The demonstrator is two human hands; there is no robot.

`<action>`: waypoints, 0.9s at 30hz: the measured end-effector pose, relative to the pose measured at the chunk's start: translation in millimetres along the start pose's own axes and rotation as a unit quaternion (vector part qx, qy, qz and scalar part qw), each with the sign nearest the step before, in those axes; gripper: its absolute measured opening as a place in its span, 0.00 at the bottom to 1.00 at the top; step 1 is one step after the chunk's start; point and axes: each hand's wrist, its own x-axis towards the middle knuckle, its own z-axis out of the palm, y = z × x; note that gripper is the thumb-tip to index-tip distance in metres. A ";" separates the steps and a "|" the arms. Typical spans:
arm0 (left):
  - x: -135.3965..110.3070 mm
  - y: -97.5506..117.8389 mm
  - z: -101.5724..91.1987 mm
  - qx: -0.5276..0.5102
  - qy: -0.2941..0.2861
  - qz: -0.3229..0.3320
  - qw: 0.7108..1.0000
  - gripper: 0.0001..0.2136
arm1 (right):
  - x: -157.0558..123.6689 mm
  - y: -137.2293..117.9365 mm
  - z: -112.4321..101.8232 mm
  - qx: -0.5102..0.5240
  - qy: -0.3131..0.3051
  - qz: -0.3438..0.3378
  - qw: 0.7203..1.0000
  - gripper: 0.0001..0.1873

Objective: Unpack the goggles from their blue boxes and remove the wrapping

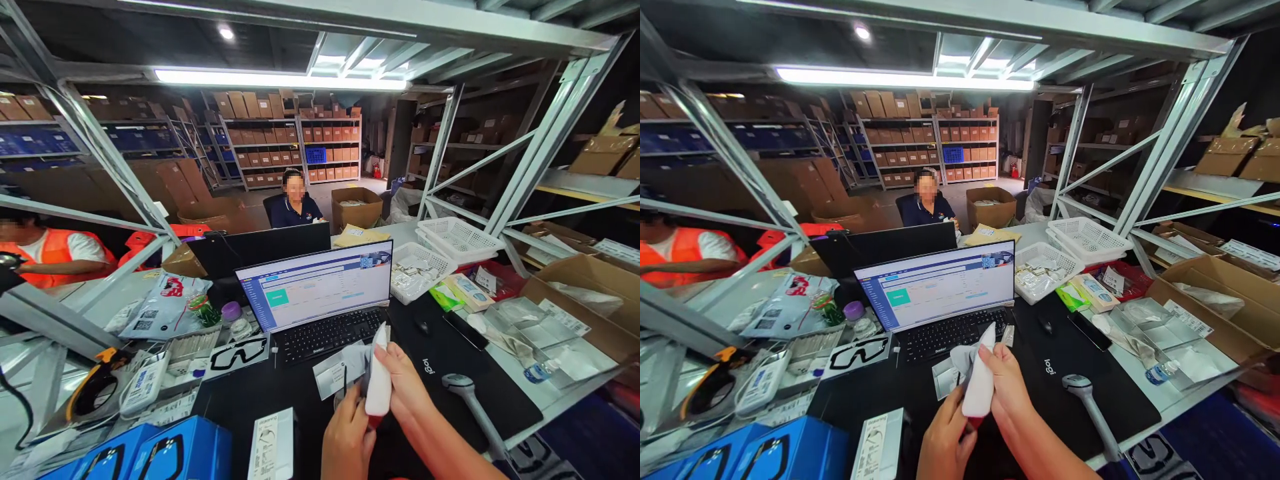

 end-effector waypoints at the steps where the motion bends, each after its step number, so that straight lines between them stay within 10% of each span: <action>1: 1.3 -0.6 -2.7 0.013 -0.005 0.005 1.000 0.25 | -2.2 3.5 1.0 0.003 0.007 -0.009 1.000 0.38; 7: 6.2 -5.8 -6.9 0.075 0.067 -0.011 0.995 0.14 | -35.0 39.7 -7.5 -0.127 -0.006 -0.087 0.988 0.35; 14: 11.3 8.7 -4.8 0.104 0.119 0.057 0.986 0.11 | -12.0 -2.3 4.8 -0.028 0.008 -0.011 1.000 0.37; 22: 14.5 4.0 -9.2 0.148 0.113 0.029 0.982 0.13 | -36.6 35.6 -7.4 -0.151 -0.010 -0.069 0.986 0.34; 27: 12.3 -1.2 -11.1 0.130 0.106 0.054 0.984 0.12 | -16.6 10.6 3.6 -0.063 -0.015 -0.014 0.998 0.36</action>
